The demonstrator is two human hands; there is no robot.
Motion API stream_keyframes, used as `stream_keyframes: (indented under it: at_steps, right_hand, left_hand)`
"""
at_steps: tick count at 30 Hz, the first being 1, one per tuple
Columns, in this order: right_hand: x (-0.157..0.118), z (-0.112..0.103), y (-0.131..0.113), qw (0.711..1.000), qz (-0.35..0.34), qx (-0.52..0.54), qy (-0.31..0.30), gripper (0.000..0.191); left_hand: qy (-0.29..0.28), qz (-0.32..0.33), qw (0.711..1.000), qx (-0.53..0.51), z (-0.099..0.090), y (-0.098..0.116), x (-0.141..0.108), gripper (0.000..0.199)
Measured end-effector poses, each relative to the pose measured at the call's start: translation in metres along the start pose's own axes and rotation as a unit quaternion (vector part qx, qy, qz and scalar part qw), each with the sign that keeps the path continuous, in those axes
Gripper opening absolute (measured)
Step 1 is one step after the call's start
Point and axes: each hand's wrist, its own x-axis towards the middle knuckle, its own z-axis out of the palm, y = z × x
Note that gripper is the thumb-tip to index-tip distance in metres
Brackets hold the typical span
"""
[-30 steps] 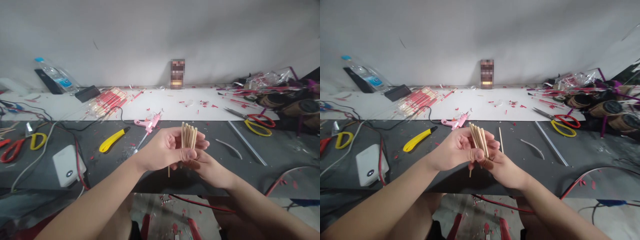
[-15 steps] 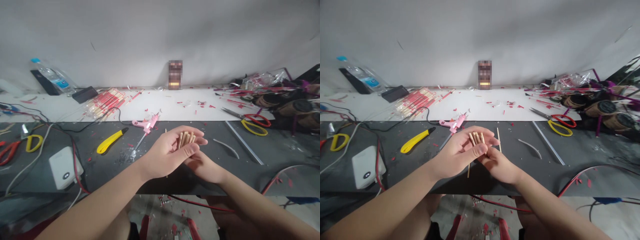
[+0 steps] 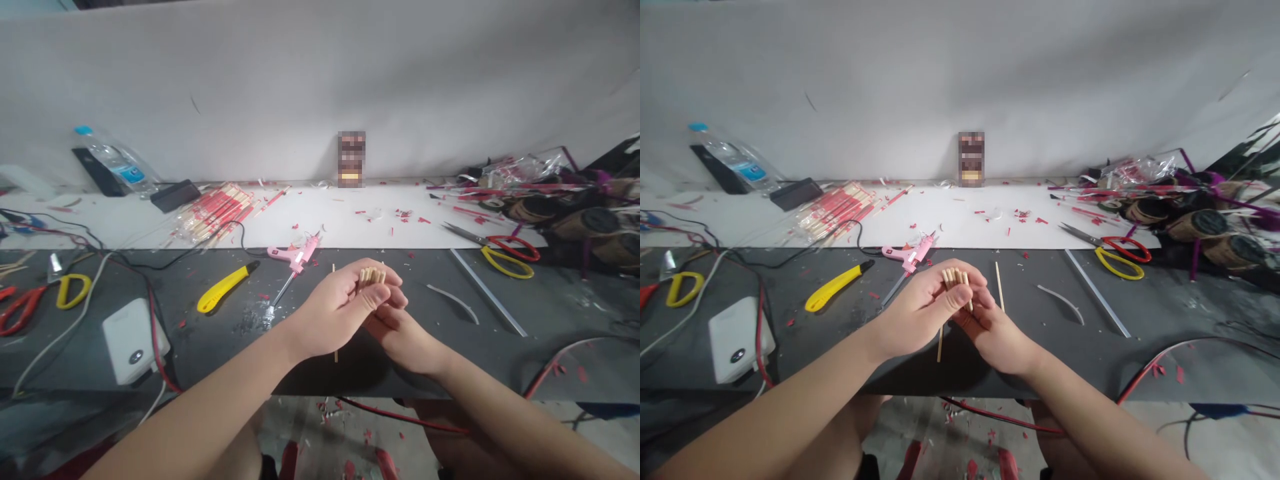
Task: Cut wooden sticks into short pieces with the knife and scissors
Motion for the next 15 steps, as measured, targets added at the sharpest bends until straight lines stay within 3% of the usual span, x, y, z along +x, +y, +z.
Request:
stream_keyframes:
  at_steps: [5,9,11,13,14,15]
  right_hand:
    - [0.002,0.001,0.005,1.000,-0.017,-0.019,0.009,0.034]
    - [0.006,-0.004,-0.013,0.999,-0.019,-0.048,-0.002,0.033]
    - [0.011,-0.020,-0.030,0.994,-0.026,-0.094,-0.048,0.034]
    - [0.025,-0.046,-0.043,0.974,-0.040,-0.189,-0.115,0.040]
    - [0.038,-0.062,-0.047,0.965,-0.037,-0.237,-0.106,0.039]
    - [0.054,-0.080,-0.048,0.958,-0.019,-0.285,-0.039,0.032]
  left_hand:
    - [0.000,-0.008,0.998,0.063,-0.003,-0.004,-0.001,0.022]
    - [0.028,-0.006,0.992,0.120,-0.010,-0.005,0.000,0.023]
    - [0.069,0.002,0.995,0.074,-0.014,-0.001,-0.001,0.024]
    - [0.146,0.025,0.989,0.002,-0.020,0.006,-0.001,0.024]
    - [0.194,0.040,0.980,-0.038,-0.024,0.010,-0.001,0.023]
    - [0.242,0.054,0.965,-0.081,-0.028,0.013,0.000,0.021]
